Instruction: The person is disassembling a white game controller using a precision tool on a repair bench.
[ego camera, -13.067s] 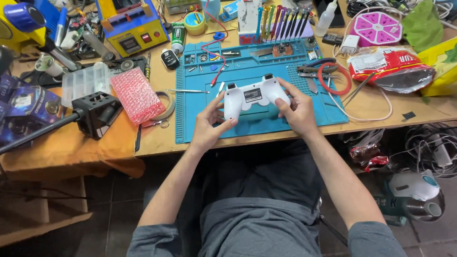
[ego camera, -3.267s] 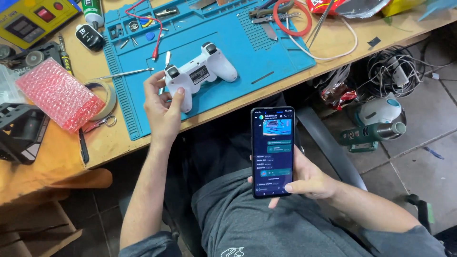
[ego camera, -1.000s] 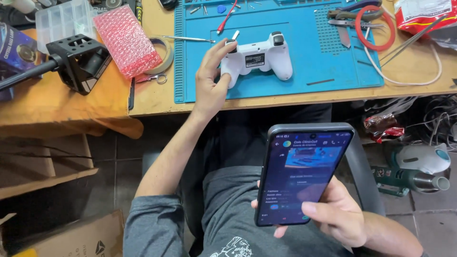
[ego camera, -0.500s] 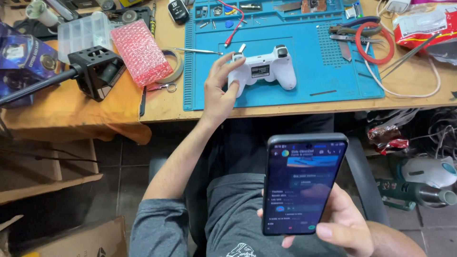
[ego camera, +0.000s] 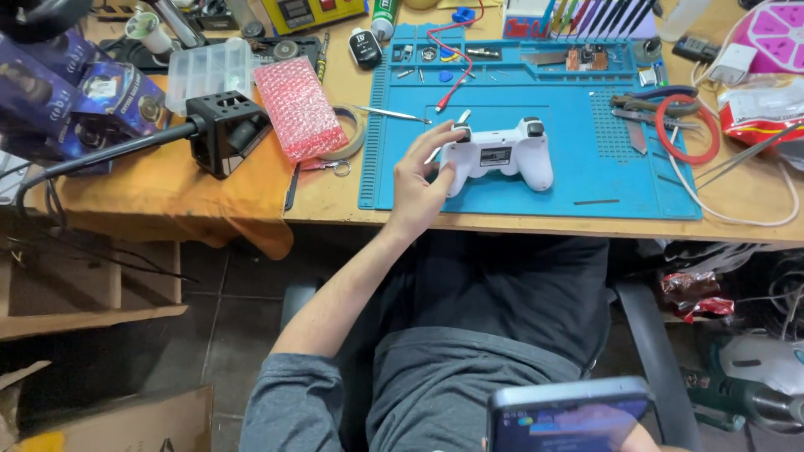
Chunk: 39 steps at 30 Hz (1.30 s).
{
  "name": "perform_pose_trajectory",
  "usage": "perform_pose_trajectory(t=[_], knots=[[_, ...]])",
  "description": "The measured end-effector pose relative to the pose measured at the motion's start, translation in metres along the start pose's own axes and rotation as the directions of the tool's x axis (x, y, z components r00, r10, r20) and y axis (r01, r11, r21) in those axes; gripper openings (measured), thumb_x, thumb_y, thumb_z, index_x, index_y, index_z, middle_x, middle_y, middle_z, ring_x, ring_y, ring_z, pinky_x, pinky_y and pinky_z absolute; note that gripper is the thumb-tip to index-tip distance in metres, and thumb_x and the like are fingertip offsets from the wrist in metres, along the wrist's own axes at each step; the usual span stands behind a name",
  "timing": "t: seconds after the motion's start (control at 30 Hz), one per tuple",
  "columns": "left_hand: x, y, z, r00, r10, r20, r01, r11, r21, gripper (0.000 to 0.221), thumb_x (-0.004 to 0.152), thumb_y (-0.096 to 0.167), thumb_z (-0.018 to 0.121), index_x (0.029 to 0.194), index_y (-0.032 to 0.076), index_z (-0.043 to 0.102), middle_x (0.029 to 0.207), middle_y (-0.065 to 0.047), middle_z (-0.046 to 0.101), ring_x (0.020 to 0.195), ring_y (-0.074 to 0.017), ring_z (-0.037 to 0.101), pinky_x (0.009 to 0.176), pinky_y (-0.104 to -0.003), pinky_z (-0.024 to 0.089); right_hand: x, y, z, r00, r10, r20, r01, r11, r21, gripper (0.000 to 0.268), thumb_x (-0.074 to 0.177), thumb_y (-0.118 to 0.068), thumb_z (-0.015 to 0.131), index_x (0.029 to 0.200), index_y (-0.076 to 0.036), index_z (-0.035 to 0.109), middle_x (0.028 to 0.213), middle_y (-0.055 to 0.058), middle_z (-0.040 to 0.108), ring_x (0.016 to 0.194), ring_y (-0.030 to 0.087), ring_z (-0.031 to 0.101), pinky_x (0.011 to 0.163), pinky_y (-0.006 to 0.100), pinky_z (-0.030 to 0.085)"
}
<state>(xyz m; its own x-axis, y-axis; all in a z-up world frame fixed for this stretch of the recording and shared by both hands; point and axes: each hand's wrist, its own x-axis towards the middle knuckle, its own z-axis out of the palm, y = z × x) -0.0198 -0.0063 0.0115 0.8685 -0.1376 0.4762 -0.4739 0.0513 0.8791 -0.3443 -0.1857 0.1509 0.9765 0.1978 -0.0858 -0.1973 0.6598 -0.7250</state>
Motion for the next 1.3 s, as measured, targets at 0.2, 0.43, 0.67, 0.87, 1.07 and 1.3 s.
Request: perform_pose_trajectory(t=[0.2,0.43,0.67,0.87,1.07,1.3], knots=[[0.0,-0.017,0.004,0.997,-0.041,-0.065,0.039,0.999,-0.035,0.055,0.101,-0.003,0.074,0.152,0.015,0.071,0.153,-0.012,0.071,0.144,-0.0309,0.068,0.102,-0.038,0.069,0.007,-0.004,0.007,0.991,0.085,-0.108,-0.102,0.981,-0.162,0.086,0.089,-0.034,0.109,0.151,0.007,0.066,0.125,0.054,0.088,0.108,0.065,0.096,0.093,0.067,0.075],[0.0,-0.017,0.003,0.998,-0.037,-0.056,0.035,0.999,-0.024,0.043,0.104,0.004,0.078,0.146,0.013,0.074,0.149,-0.01,0.073,0.143,-0.0307,0.07,0.098,-0.033,0.071,0.009,-0.007,0.011,0.955,0.142,-0.26,-0.217,0.933,-0.288,0.092,0.071,-0.037,0.108,0.147,0.003,0.074,0.116,0.051,0.098,0.099,0.062,0.104,0.086,0.063,0.08],[0.0,0.0,-0.001,0.998,-0.068,-0.008,0.068,0.997,0.021,0.051,0.098,0.003,0.074,0.147,0.02,0.074,0.15,-0.004,0.072,0.136,-0.0226,0.07,0.096,-0.031,0.068,-0.013,-0.014,0.011,0.828,0.115,-0.548,-0.35,0.87,-0.347,0.103,0.049,-0.04,0.107,0.141,-0.001,0.084,0.104,0.048,0.111,0.088,0.059,0.114,0.077,0.056,0.086],[0.004,0.023,0.002,0.996,-0.061,0.066,0.054,0.993,0.101,0.054,0.1,-0.004,0.06,0.149,0.018,0.069,0.156,-0.01,0.067,0.149,-0.0273,0.063,0.097,-0.032,0.068,0.033,-0.038,-0.045,0.893,-0.072,0.444,0.15,0.978,-0.143,0.064,0.122,-0.012,0.069,0.167,-0.004,0.024,0.149,0.045,0.054,0.15,0.074,0.053,0.115,0.076,0.055],[0.004,0.023,-0.002,0.991,-0.078,0.11,0.057,0.981,0.184,0.058,0.103,-0.008,0.058,0.152,0.022,0.068,0.166,-0.013,0.059,0.157,-0.0318,0.056,0.088,-0.028,0.063,0.044,-0.041,-0.059,0.934,-0.165,0.317,0.203,0.975,-0.093,0.083,0.109,0.007,0.07,0.172,-0.01,0.018,0.178,0.04,0.029,0.152,0.076,0.048,0.095,0.072,0.07],[0.003,0.021,-0.001,0.989,-0.09,0.115,0.069,0.982,0.177,0.055,0.104,-0.007,0.058,0.148,0.023,0.072,0.167,-0.012,0.058,0.142,-0.0266,0.064,0.074,-0.025,0.053,0.052,-0.045,-0.067,0.932,-0.198,0.303,0.239,0.965,-0.105,0.091,0.107,-0.005,0.08,0.172,-0.011,0.017,0.176,0.037,0.032,0.153,0.075,0.049,0.092,0.071,0.072]])
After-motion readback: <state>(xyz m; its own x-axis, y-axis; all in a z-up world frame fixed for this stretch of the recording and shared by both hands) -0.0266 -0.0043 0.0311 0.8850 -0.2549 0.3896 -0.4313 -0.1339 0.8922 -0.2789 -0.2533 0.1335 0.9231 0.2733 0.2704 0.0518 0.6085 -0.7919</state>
